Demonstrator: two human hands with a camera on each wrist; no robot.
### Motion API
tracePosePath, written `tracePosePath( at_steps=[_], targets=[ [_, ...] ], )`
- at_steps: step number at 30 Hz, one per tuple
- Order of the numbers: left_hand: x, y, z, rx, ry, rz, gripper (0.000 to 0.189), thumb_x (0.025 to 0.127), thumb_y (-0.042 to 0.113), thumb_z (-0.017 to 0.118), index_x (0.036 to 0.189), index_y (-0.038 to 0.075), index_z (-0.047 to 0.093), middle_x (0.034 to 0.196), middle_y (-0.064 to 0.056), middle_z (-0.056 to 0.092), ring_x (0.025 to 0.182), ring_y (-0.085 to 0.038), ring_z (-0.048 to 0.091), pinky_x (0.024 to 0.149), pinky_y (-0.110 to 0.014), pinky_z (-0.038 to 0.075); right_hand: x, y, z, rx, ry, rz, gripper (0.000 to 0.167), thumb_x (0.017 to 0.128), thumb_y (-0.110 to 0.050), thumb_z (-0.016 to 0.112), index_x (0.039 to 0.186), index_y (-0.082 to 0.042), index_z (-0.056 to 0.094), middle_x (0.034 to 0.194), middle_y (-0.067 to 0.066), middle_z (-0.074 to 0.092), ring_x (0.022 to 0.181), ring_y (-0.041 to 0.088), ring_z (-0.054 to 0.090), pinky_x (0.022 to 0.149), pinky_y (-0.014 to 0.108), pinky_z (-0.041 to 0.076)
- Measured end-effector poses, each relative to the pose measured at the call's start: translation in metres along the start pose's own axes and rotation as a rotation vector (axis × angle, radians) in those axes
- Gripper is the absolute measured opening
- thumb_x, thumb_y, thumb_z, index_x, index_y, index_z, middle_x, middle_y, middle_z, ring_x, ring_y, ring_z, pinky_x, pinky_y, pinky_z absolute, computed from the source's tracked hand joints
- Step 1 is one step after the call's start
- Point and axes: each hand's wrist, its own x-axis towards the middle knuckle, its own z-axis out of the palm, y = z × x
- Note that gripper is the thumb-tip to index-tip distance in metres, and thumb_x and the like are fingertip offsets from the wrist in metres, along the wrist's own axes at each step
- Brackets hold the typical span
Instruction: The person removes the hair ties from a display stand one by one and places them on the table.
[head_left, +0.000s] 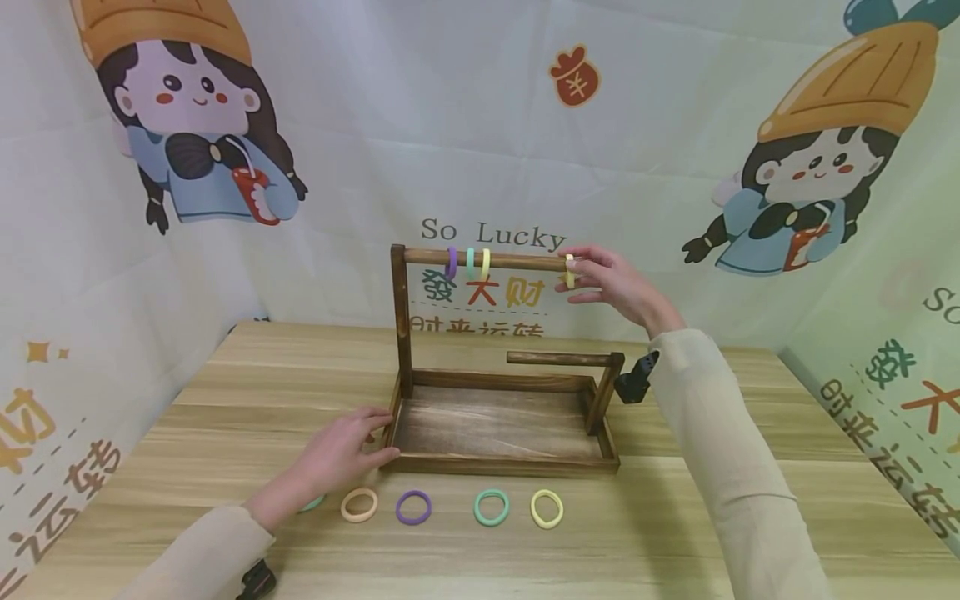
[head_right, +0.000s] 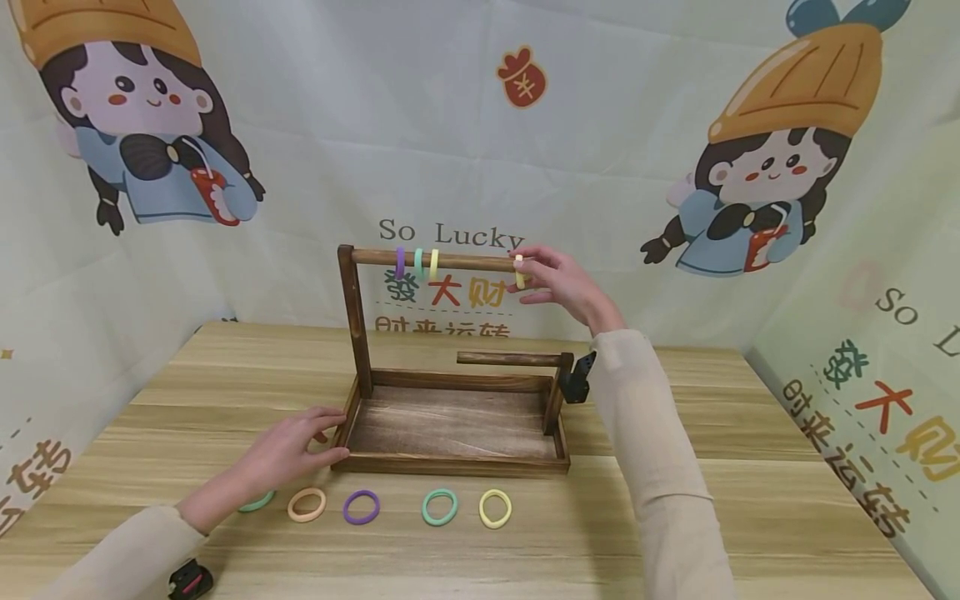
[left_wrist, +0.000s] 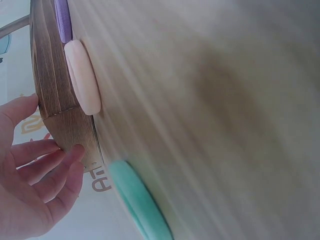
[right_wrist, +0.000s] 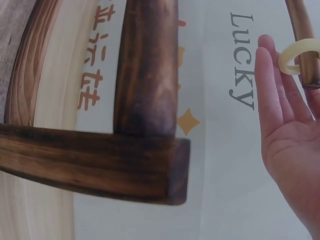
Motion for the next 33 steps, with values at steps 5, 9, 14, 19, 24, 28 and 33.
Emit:
tracePosePath(
  at_steps=[5, 9, 14, 19, 24, 28, 33],
  targets=[
    [0.0, 0.001, -0.001, -0.002, -0.002, -0.004, 0.05, 0.078, 0.027, 0.066, 0.114, -0.006, 0.054, 0.116, -0.019, 0.051, 0.08, -0.024, 0.06, 0.066, -0.037, 0.05, 0.0, 0.0, 0.001, -0.045, 0.032, -0.01, 0.045, 0.089, -0.02, 0.052, 0.127, 0.0, 0.037, 0.112, 0.019, 0.044, 0.097, 0.028, 0.055, 0.08, 0.038, 0.047],
    [0.0, 0.001, -0.001, -0.003, 0.0, -0.001, 0.049, 0.078, 0.026, 0.067, 0.113, -0.006, 0.054, 0.115, -0.019, 0.052, 0.079, -0.024, 0.06, 0.066, -0.037, 0.051, 0.002, 0.0, 0.001, -0.08, 0.061, -0.02, 0.039, 0.089, -0.015, 0.051, 0.124, -0.001, 0.041, 0.105, 0.019, 0.047, 0.093, 0.026, 0.057, 0.08, 0.037, 0.047],
    [0.0, 0.001, -0.001, -0.002, 0.002, -0.001, 0.05, 0.078, 0.027, 0.067, 0.113, -0.006, 0.054, 0.115, -0.019, 0.052, 0.079, -0.024, 0.06, 0.065, -0.036, 0.051, 0.002, 0.0, 0.002, -0.117, 0.087, -0.033, 0.038, 0.089, -0.014, 0.05, 0.122, 0.001, 0.041, 0.102, 0.019, 0.05, 0.092, 0.027, 0.058, 0.079, 0.036, 0.048],
    [0.0, 0.0, 0.0, -0.003, 0.002, -0.003, 0.05, 0.078, 0.027, 0.067, 0.114, -0.005, 0.054, 0.116, -0.019, 0.052, 0.08, -0.024, 0.06, 0.066, -0.037, 0.05, -0.001, -0.003, 0.002, -0.118, 0.105, -0.09, 0.039, 0.087, -0.014, 0.052, 0.12, 0.004, 0.043, 0.103, 0.018, 0.053, 0.09, 0.029, 0.059, 0.076, 0.035, 0.049],
    [-0.001, 0.0, 0.0, -0.005, 0.008, 0.003, 0.049, 0.078, 0.027, 0.067, 0.113, -0.006, 0.055, 0.115, -0.019, 0.052, 0.079, -0.024, 0.06, 0.066, -0.037, 0.05, -0.004, -0.003, -0.001, -0.105, 0.156, -0.128, 0.034, 0.088, -0.012, 0.05, 0.118, 0.004, 0.045, 0.104, 0.015, 0.054, 0.09, 0.029, 0.059, 0.074, 0.032, 0.05],
    [-0.001, 0.0, 0.0, -0.001, 0.007, 0.004, 0.049, 0.078, 0.027, 0.067, 0.113, -0.006, 0.055, 0.115, -0.019, 0.052, 0.079, -0.023, 0.06, 0.066, -0.037, 0.05, -0.005, 0.0, -0.008, -0.115, 0.227, -0.122, 0.035, 0.089, -0.01, 0.048, 0.12, 0.005, 0.042, 0.112, 0.019, 0.05, 0.089, 0.023, 0.059, 0.075, 0.03, 0.05],
    [0.0, 0.0, 0.0, -0.001, 0.01, 0.005, 0.049, 0.078, 0.027, 0.066, 0.113, -0.006, 0.055, 0.115, -0.019, 0.052, 0.079, -0.024, 0.06, 0.066, -0.037, 0.05, -0.012, 0.003, -0.017, -0.108, 0.279, -0.157, 0.037, 0.091, -0.012, 0.048, 0.123, 0.005, 0.039, 0.119, 0.021, 0.045, 0.087, 0.015, 0.059, 0.076, 0.027, 0.049]
  ],
)
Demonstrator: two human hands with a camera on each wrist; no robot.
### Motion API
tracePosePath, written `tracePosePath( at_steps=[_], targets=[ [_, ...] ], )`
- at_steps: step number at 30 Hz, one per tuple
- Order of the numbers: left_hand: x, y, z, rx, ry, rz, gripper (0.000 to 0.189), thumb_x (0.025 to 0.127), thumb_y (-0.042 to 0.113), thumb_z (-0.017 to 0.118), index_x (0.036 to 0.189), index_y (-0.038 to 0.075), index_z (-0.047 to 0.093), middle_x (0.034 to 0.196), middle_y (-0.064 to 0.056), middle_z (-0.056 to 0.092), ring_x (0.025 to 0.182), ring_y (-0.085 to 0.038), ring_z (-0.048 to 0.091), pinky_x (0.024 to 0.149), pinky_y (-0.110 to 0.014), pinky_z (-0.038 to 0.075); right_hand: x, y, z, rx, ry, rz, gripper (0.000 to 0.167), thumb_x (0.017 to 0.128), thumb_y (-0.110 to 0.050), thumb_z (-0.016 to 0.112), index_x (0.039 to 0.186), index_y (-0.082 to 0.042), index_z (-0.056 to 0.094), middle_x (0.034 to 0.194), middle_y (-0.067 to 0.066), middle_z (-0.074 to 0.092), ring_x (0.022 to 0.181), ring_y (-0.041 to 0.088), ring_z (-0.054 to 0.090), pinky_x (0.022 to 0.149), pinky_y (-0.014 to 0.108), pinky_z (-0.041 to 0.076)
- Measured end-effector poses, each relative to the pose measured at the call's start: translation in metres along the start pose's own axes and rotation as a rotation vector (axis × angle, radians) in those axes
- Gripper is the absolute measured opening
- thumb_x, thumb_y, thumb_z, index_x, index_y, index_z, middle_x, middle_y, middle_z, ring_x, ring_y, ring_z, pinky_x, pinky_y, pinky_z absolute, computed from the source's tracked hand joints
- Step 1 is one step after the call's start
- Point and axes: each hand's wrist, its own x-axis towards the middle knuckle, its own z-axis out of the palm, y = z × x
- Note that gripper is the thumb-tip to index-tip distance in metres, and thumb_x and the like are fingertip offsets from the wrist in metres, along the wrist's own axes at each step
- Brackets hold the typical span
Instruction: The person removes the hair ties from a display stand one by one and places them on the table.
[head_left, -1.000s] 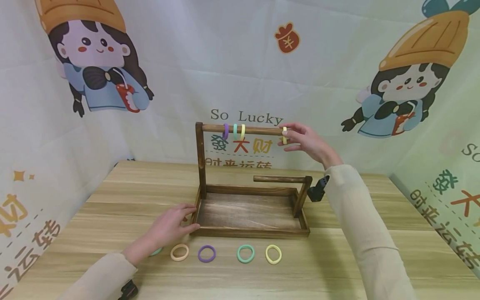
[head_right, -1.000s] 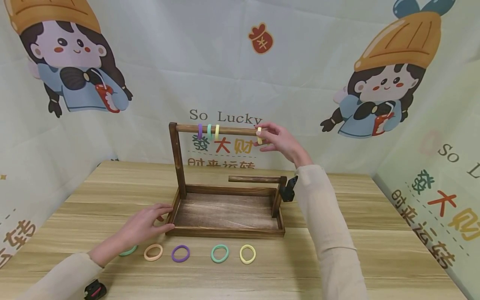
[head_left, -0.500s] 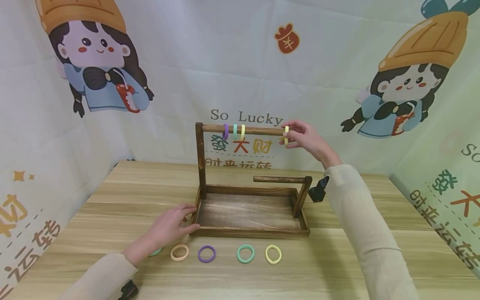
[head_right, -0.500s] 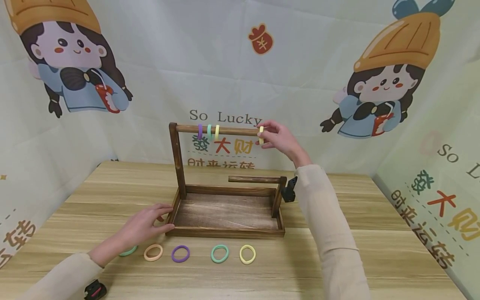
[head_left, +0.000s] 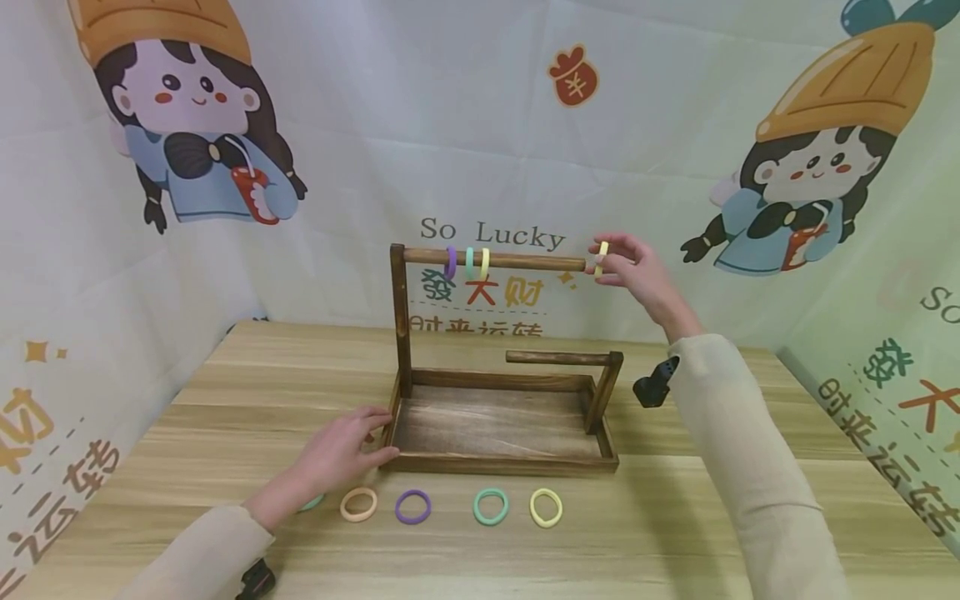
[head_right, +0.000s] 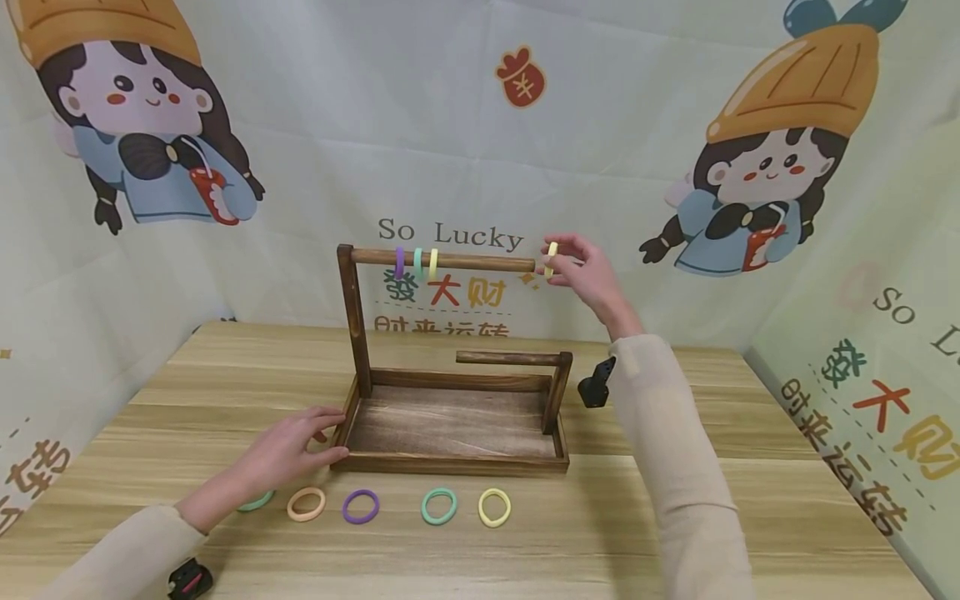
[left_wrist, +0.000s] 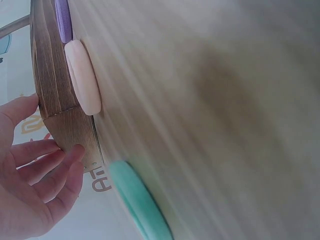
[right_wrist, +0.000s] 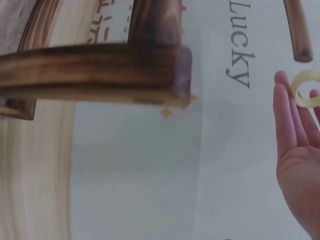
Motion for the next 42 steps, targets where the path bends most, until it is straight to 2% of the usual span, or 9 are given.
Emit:
tracePosePath(
  at_steps=[5, 12, 19, 24, 34, 42],
  targets=[
    [0.0, -0.002, 0.0, -0.001, -0.004, -0.004, 0.049, 0.079, 0.027, 0.066, 0.113, -0.006, 0.054, 0.116, -0.019, 0.051, 0.08, -0.024, 0.06, 0.066, -0.038, 0.05, -0.006, 0.003, -0.009, 0.0, 0.027, -0.029, 0.039, 0.091, -0.017, 0.049, 0.123, 0.002, 0.04, 0.118, 0.017, 0.047, 0.092, 0.017, 0.059, 0.079, 0.027, 0.048],
    [0.0, -0.002, 0.0, 0.001, -0.009, -0.005, 0.049, 0.079, 0.027, 0.066, 0.114, -0.006, 0.054, 0.116, -0.02, 0.051, 0.081, -0.024, 0.06, 0.067, -0.039, 0.05, -0.02, 0.008, -0.016, 0.028, 0.014, -0.053, 0.034, 0.089, -0.015, 0.053, 0.119, -0.003, 0.044, 0.116, 0.016, 0.048, 0.093, 0.018, 0.059, 0.079, 0.024, 0.047],
    [0.0, -0.001, 0.0, 0.002, -0.012, -0.003, 0.049, 0.079, 0.027, 0.066, 0.113, -0.006, 0.054, 0.116, -0.02, 0.051, 0.08, -0.024, 0.06, 0.068, -0.039, 0.05, -0.034, 0.014, -0.021, 0.092, 0.016, -0.085, 0.034, 0.089, -0.011, 0.054, 0.118, 0.002, 0.043, 0.113, 0.012, 0.049, 0.092, 0.017, 0.059, 0.079, 0.024, 0.047],
    [0.0, 0.0, 0.0, 0.001, -0.01, -0.008, 0.049, 0.079, 0.027, 0.066, 0.114, -0.006, 0.054, 0.115, -0.019, 0.052, 0.081, -0.024, 0.06, 0.068, -0.038, 0.05, -0.047, 0.016, -0.024, 0.119, 0.014, -0.11, 0.027, 0.088, -0.009, 0.054, 0.115, -0.005, 0.046, 0.112, 0.009, 0.05, 0.092, 0.015, 0.059, 0.079, 0.023, 0.047],
    [0.001, -0.001, 0.001, 0.005, -0.015, -0.013, 0.049, 0.08, 0.027, 0.065, 0.115, -0.006, 0.053, 0.115, -0.018, 0.051, 0.081, -0.023, 0.059, 0.068, -0.037, 0.05, -0.078, 0.024, -0.025, 0.155, 0.0, -0.076, 0.03, 0.089, -0.007, 0.051, 0.118, -0.009, 0.044, 0.115, 0.007, 0.049, 0.095, 0.015, 0.058, 0.08, 0.022, 0.046],
    [0.001, 0.0, 0.001, 0.008, -0.017, -0.016, 0.05, 0.08, 0.027, 0.065, 0.115, -0.006, 0.053, 0.116, -0.019, 0.051, 0.081, -0.024, 0.059, 0.068, -0.038, 0.05, -0.1, 0.031, -0.021, 0.242, -0.008, -0.108, 0.028, 0.091, -0.002, 0.046, 0.118, -0.005, 0.044, 0.114, 0.007, 0.049, 0.098, 0.016, 0.057, 0.083, 0.023, 0.044]
  ],
)
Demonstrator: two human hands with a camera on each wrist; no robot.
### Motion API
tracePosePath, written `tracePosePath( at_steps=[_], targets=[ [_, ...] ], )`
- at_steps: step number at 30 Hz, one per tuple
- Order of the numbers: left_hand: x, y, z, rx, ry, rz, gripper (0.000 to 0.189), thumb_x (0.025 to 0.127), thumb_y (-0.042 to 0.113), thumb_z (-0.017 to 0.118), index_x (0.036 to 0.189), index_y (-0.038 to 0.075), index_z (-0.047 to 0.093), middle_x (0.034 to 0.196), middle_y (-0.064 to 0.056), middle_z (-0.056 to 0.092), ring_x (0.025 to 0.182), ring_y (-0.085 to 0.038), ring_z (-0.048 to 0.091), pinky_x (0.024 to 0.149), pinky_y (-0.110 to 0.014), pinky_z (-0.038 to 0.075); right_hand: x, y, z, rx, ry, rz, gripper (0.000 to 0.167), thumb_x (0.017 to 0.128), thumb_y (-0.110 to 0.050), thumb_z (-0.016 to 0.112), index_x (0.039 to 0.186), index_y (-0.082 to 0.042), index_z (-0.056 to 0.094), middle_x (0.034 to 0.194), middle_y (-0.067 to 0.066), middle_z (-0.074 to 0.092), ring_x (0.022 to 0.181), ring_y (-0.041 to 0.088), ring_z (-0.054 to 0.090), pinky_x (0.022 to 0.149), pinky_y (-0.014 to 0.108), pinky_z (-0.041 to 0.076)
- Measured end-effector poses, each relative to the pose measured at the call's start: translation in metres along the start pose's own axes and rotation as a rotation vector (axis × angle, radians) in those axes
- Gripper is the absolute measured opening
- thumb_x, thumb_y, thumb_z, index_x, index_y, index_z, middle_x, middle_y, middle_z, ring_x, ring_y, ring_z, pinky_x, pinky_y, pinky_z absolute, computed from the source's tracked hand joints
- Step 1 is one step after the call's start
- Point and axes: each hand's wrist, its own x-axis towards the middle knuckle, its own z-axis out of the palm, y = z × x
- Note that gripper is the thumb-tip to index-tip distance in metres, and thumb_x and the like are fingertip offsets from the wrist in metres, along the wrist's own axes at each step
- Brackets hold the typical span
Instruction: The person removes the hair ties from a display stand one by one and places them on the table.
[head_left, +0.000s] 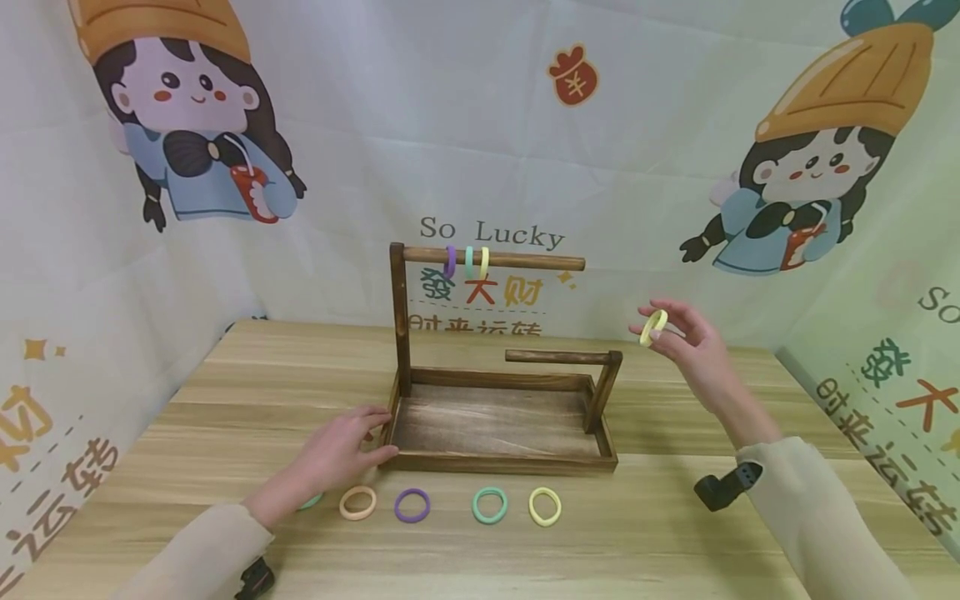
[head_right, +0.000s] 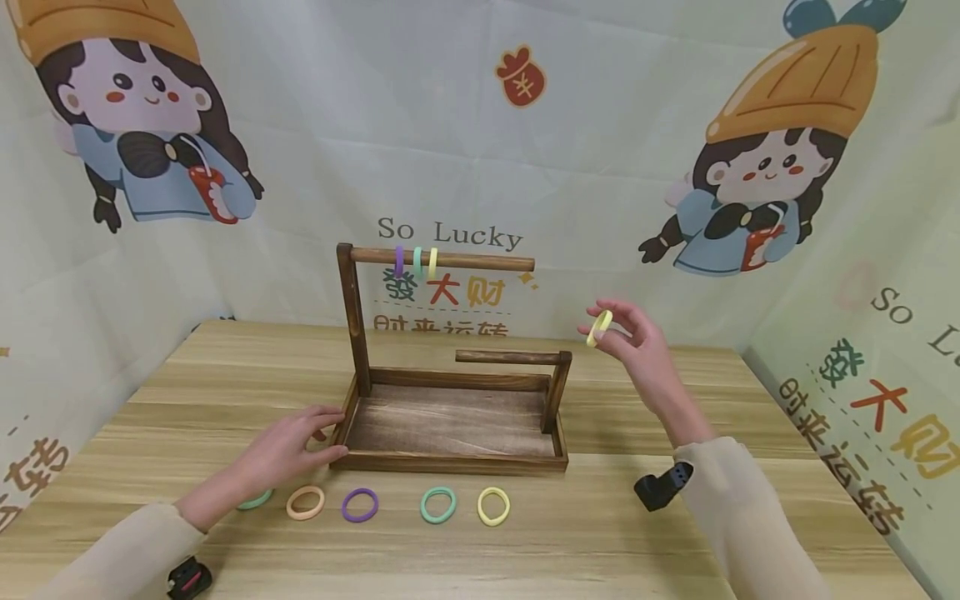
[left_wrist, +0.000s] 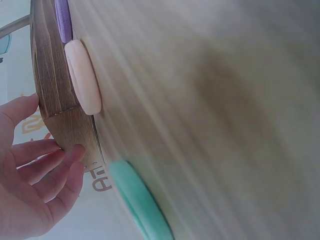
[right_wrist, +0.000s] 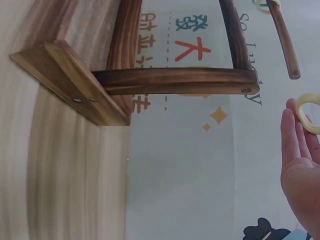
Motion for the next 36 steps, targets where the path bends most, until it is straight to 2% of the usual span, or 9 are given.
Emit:
tracePosePath(
  at_steps=[10, 19, 24, 29, 33, 36],
  targets=[
    [0.0, 0.001, -0.001, 0.003, 0.007, 0.009, 0.049, 0.08, 0.026, 0.065, 0.114, -0.006, 0.054, 0.115, -0.019, 0.051, 0.08, -0.024, 0.06, 0.069, -0.039, 0.05, -0.029, 0.006, 0.004, 0.055, -0.042, 0.02, 0.029, 0.09, 0.003, 0.045, 0.118, -0.003, 0.044, 0.117, 0.006, 0.049, 0.104, 0.019, 0.054, 0.086, 0.024, 0.043],
    [0.0, 0.0, 0.0, 0.006, 0.003, 0.005, 0.049, 0.079, 0.027, 0.065, 0.114, -0.005, 0.054, 0.115, -0.019, 0.051, 0.081, -0.024, 0.059, 0.07, -0.04, 0.049, -0.057, 0.014, 0.007, -0.027, -0.096, 0.105, 0.03, 0.089, 0.002, 0.046, 0.119, 0.001, 0.042, 0.119, 0.005, 0.049, 0.107, 0.02, 0.051, 0.087, 0.024, 0.042],
    [0.0, 0.0, 0.0, 0.001, 0.005, 0.004, 0.049, 0.079, 0.027, 0.065, 0.114, -0.006, 0.054, 0.115, -0.019, 0.051, 0.081, -0.024, 0.06, 0.069, -0.039, 0.05, -0.07, 0.022, 0.007, -0.007, -0.126, 0.12, 0.031, 0.088, 0.005, 0.047, 0.118, 0.004, 0.04, 0.12, 0.007, 0.048, 0.109, 0.027, 0.049, 0.088, 0.026, 0.042],
    [0.0, 0.0, -0.001, 0.003, 0.01, 0.012, 0.049, 0.079, 0.027, 0.065, 0.114, -0.006, 0.054, 0.115, -0.019, 0.051, 0.08, -0.024, 0.059, 0.069, -0.04, 0.05, -0.081, 0.03, 0.008, 0.002, -0.15, 0.156, 0.033, 0.087, 0.005, 0.048, 0.118, 0.004, 0.04, 0.122, 0.006, 0.047, 0.109, 0.024, 0.049, 0.089, 0.026, 0.04],
    [0.0, 0.0, -0.001, 0.005, 0.009, 0.016, 0.049, 0.079, 0.027, 0.065, 0.114, -0.006, 0.054, 0.115, -0.019, 0.051, 0.08, -0.024, 0.059, 0.069, -0.04, 0.049, -0.088, 0.036, 0.012, 0.006, -0.188, 0.168, 0.033, 0.085, 0.006, 0.049, 0.117, 0.007, 0.04, 0.119, 0.008, 0.049, 0.107, 0.023, 0.051, 0.088, 0.027, 0.042],
    [0.0, 0.0, 0.0, 0.006, 0.008, 0.015, 0.049, 0.079, 0.027, 0.065, 0.114, -0.006, 0.054, 0.115, -0.019, 0.051, 0.08, -0.024, 0.059, 0.07, -0.04, 0.049, -0.093, 0.04, 0.017, 0.013, -0.236, 0.176, 0.034, 0.085, 0.005, 0.05, 0.116, 0.009, 0.039, 0.117, 0.011, 0.05, 0.105, 0.028, 0.051, 0.086, 0.029, 0.043]
  ],
)
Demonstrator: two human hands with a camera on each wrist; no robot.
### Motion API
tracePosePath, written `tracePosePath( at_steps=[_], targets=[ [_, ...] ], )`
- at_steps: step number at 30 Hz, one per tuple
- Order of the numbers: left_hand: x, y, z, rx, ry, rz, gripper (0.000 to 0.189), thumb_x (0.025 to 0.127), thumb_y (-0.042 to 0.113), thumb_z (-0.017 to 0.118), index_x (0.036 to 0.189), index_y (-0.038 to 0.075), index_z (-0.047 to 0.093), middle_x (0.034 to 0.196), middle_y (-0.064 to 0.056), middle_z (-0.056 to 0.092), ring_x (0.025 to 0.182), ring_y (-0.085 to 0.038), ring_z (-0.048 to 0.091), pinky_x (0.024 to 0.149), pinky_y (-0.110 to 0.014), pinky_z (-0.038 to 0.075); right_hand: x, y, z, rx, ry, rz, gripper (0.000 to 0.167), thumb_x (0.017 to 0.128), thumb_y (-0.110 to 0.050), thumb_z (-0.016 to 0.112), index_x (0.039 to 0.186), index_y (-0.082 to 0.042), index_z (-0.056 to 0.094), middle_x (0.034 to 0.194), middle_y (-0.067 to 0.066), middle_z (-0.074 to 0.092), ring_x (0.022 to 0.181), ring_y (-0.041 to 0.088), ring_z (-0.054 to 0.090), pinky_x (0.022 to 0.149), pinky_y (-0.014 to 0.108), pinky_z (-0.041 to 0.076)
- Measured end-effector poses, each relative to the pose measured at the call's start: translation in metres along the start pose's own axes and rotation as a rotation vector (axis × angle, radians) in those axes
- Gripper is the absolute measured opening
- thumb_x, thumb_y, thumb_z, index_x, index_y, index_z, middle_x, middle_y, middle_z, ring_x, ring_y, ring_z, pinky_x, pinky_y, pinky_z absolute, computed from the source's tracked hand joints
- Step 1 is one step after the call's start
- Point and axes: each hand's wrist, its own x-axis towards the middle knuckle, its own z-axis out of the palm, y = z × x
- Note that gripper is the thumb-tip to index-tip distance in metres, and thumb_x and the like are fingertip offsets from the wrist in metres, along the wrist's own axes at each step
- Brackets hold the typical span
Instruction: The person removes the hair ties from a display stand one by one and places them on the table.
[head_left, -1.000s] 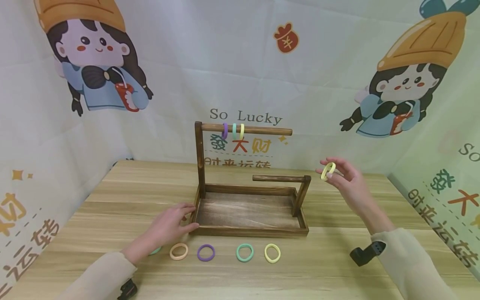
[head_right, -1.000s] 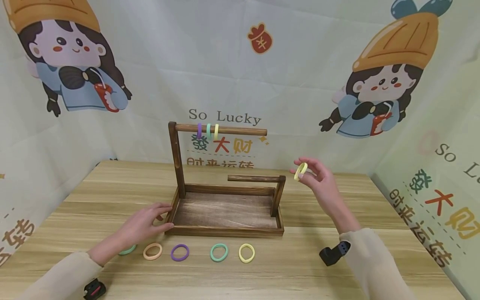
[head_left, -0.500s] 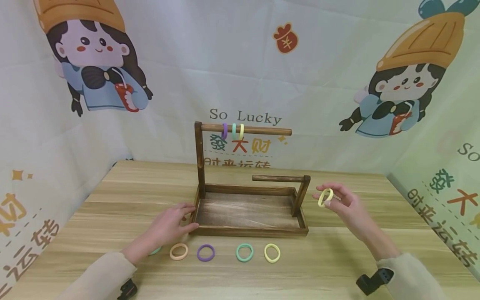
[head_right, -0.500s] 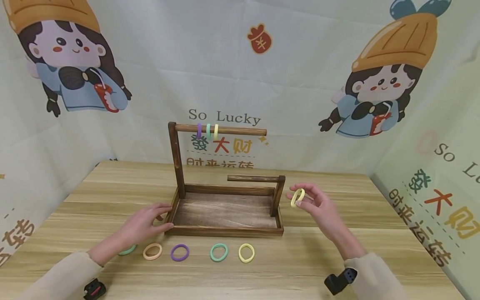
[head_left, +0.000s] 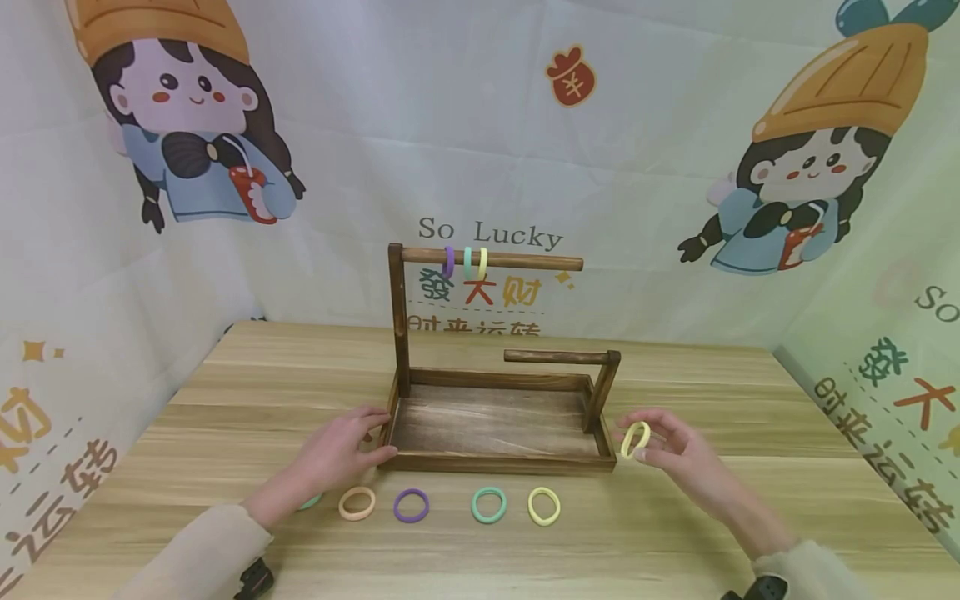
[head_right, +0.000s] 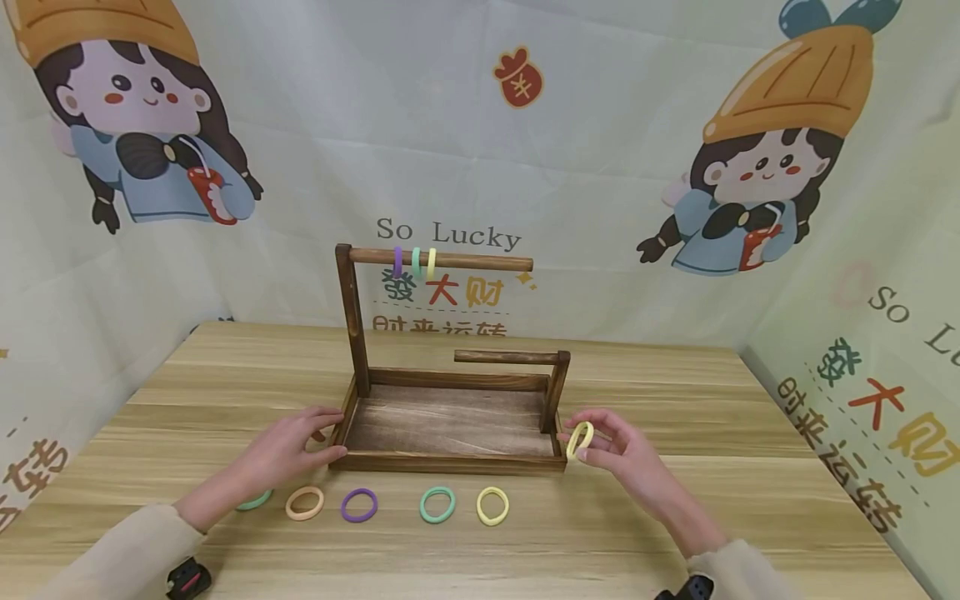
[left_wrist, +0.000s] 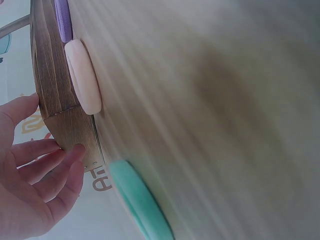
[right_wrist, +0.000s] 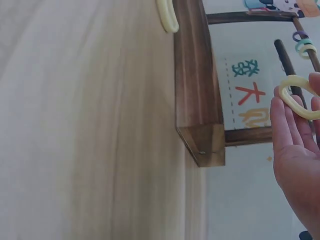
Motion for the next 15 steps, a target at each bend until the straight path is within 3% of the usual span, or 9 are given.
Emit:
tracePosePath(
  at_steps=[3, 7, 10, 15],
  targets=[
    [0.0, 0.0, 0.0, -0.001, -0.003, -0.005, 0.049, 0.079, 0.027, 0.065, 0.114, -0.006, 0.054, 0.116, -0.019, 0.051, 0.081, -0.024, 0.059, 0.069, -0.039, 0.05, -0.002, 0.004, 0.006, 0.023, -0.073, 0.013, 0.033, 0.085, 0.005, 0.05, 0.116, 0.01, 0.039, 0.117, 0.012, 0.049, 0.107, 0.032, 0.049, 0.086, 0.032, 0.044],
    [0.0, 0.0, 0.0, -0.002, -0.009, -0.01, 0.05, 0.079, 0.027, 0.065, 0.115, -0.006, 0.054, 0.116, -0.019, 0.051, 0.08, -0.024, 0.059, 0.069, -0.039, 0.05, -0.003, 0.01, 0.014, 0.059, -0.173, 0.029, 0.033, 0.085, 0.006, 0.049, 0.116, 0.012, 0.037, 0.119, 0.025, 0.045, 0.109, 0.032, 0.047, 0.087, 0.034, 0.043],
    [0.0, 0.0, 0.0, -0.004, -0.01, -0.011, 0.05, 0.079, 0.027, 0.065, 0.115, -0.006, 0.054, 0.116, -0.019, 0.051, 0.08, -0.024, 0.06, 0.069, -0.039, 0.05, -0.005, 0.014, 0.018, 0.07, -0.214, 0.05, 0.034, 0.085, 0.007, 0.049, 0.116, 0.013, 0.038, 0.118, 0.036, 0.04, 0.109, 0.037, 0.046, 0.086, 0.035, 0.044],
    [-0.001, 0.001, -0.001, -0.009, -0.008, -0.009, 0.049, 0.079, 0.027, 0.065, 0.114, -0.006, 0.054, 0.116, -0.019, 0.051, 0.08, -0.024, 0.06, 0.068, -0.039, 0.05, -0.005, 0.02, 0.023, 0.049, -0.25, 0.083, 0.036, 0.083, 0.005, 0.052, 0.117, 0.011, 0.04, 0.117, 0.038, 0.039, 0.106, 0.049, 0.04, 0.084, 0.036, 0.045]
  ],
)
